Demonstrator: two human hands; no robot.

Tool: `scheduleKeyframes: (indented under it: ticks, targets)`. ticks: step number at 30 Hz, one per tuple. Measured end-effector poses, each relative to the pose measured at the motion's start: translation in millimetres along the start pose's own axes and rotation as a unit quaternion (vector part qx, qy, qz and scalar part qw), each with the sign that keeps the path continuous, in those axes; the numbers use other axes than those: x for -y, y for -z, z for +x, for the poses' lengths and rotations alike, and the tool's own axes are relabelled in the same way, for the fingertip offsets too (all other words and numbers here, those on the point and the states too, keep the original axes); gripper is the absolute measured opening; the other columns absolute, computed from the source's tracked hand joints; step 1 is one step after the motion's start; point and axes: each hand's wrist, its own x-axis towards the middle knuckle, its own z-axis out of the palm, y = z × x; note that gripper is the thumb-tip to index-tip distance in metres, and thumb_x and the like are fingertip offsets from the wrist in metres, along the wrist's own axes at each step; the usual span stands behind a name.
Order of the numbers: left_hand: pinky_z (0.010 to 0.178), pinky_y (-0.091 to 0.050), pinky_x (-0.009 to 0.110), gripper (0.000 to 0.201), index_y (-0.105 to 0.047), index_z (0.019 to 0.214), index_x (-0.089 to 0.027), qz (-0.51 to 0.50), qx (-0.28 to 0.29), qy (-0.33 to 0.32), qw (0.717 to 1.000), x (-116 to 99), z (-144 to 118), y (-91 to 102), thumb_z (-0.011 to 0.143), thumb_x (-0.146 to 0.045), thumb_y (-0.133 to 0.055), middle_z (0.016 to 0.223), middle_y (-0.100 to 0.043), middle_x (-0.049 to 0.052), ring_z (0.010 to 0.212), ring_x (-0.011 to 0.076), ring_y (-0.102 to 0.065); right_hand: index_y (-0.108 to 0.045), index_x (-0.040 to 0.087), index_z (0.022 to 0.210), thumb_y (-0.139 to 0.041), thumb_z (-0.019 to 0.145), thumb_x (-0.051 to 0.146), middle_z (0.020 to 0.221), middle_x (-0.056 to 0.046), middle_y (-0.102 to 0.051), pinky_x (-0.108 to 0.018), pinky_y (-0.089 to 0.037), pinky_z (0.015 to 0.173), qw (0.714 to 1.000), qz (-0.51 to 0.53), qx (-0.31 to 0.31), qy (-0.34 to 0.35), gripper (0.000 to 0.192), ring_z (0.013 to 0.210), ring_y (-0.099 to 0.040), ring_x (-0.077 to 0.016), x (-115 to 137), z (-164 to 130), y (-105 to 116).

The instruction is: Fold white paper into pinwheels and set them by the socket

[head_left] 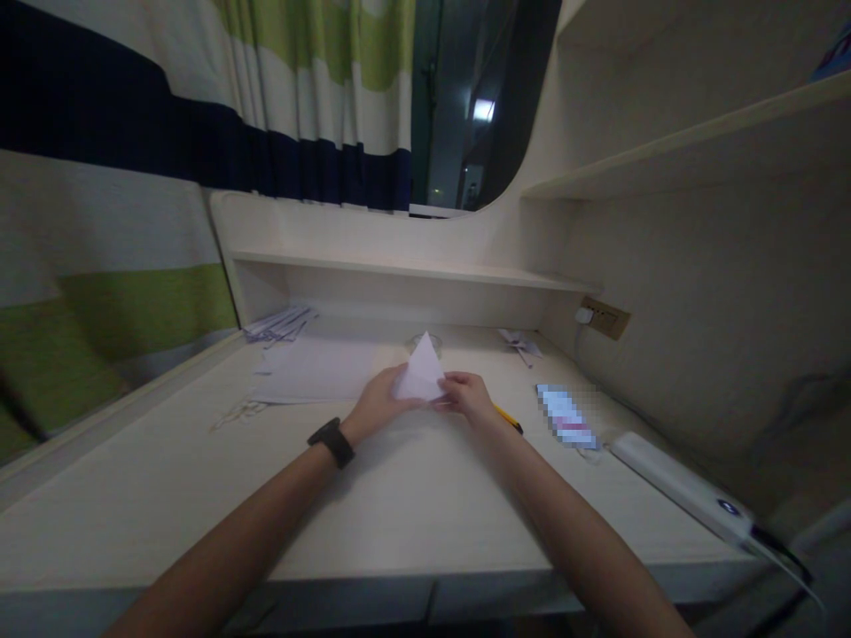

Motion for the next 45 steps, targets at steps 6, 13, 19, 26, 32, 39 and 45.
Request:
scheduleKeyframes:
  ticks: [6, 13, 19, 26, 32, 39, 45]
  targets:
    - [0.06, -0.048, 0.028, 0.058, -0.039, 0.13, -0.015, -0.107, -0.029, 0.146, 0.983, 2.9, 1.9, 4.7, 0.082, -0.044, -0.054, 0.089, -0.067, 0.01, 0.068, 0.0174, -0.064, -0.066, 0.015, 0.079, -0.07, 0.066, 0.028, 0.068, -0.002, -0.064, -0.021, -0.051, 0.048, 0.984, -0.146, 0.096, 0.038, 0.018, 0.058, -0.059, -0.0124, 16.2, 1.7, 39.4]
    - [0.073, -0.046, 0.029, 0.028, -0.06, 0.101, -0.017, 0.103, -0.084, 0.0, 0.991, -0.7, -0.8, 6.1, 0.082, -0.037, -0.052, 0.098, -0.063, 0.008, 0.083, 0.0189, -0.06, -0.069, 0.014, 0.085, -0.06, 0.074, 0.033, 0.072, -0.003, -0.066, -0.021, -0.042, 0.049, 0.905, -0.359, 0.213, 0.088, 0.024, 0.058, -0.056, -0.0126, 9.0, 17.4, 53.4]
    - [0.082, -0.042, 0.034, 0.027, -0.068, 0.087, -0.018, 0.244, 0.049, -0.036, 0.968, -1.6, -7.1, 14.0, 0.084, -0.038, -0.05, 0.091, -0.065, 0.01, 0.088, 0.0234, -0.059, -0.066, 0.017, 0.103, -0.057, 0.079, 0.034, 0.096, -0.01, -0.07, -0.028, -0.043, 0.074, 0.795, -0.588, -0.02, 0.144, 0.031, 0.086, -0.062, -0.021, 10.6, 20.8, 64.1]
    - [0.099, -0.035, 0.037, 0.036, -0.06, 0.115, -0.02, 0.259, 0.148, -0.16, 0.941, 0.9, -15.2, 19.9, 0.088, -0.039, -0.046, 0.128, -0.055, 0.01, 0.118, 0.0251, -0.048, -0.063, 0.014, 0.105, -0.053, 0.079, 0.052, 0.108, -0.019, -0.061, -0.032, -0.041, 0.076, 0.666, -0.745, -0.015, 0.029, 0.047, 0.095, -0.059, -0.0273, 10.0, -2.5, 87.6]
    - [0.108, -0.021, 0.047, 0.057, -0.038, 0.137, -0.031, 0.245, 0.256, -0.213, 0.911, -3.3, -18.5, -21.6, 0.087, -0.059, -0.039, 0.151, -0.023, 0.005, 0.136, 0.0305, -0.024, -0.065, 0.015, 0.099, -0.049, 0.085, 0.035, 0.103, -0.015, -0.062, -0.029, -0.04, 0.074, 0.666, -0.743, -0.03, 0.06, 0.029, 0.09, -0.059, -0.0234, -3.5, -4.5, 89.8]
    - [0.11, -0.017, 0.043, 0.053, -0.028, 0.142, -0.028, 0.269, 0.249, -0.17, 0.915, 12.2, -30.4, -39.4, 0.095, -0.049, -0.018, 0.15, -0.024, 0.005, 0.137, 0.0261, -0.023, -0.068, 0.019, 0.103, -0.053, 0.08, 0.021, 0.096, -0.011, -0.065, -0.026, -0.037, 0.077, 0.701, -0.703, 0.03, 0.117, 0.027, 0.09, -0.057, -0.0207, -0.1, -13.4, 118.3]
    - [0.111, -0.016, 0.041, 0.055, -0.028, 0.142, -0.026, 0.279, 0.237, -0.163, 0.916, 12.6, -33.1, -39.4, 0.095, -0.05, -0.018, 0.15, -0.025, 0.007, 0.137, 0.0247, -0.022, -0.069, 0.018, 0.101, -0.055, 0.079, 0.022, 0.092, -0.011, -0.066, -0.027, -0.038, 0.073, 0.706, -0.691, 0.057, 0.145, 0.026, 0.085, -0.058, -0.022, 5.6, -38.1, 134.0]
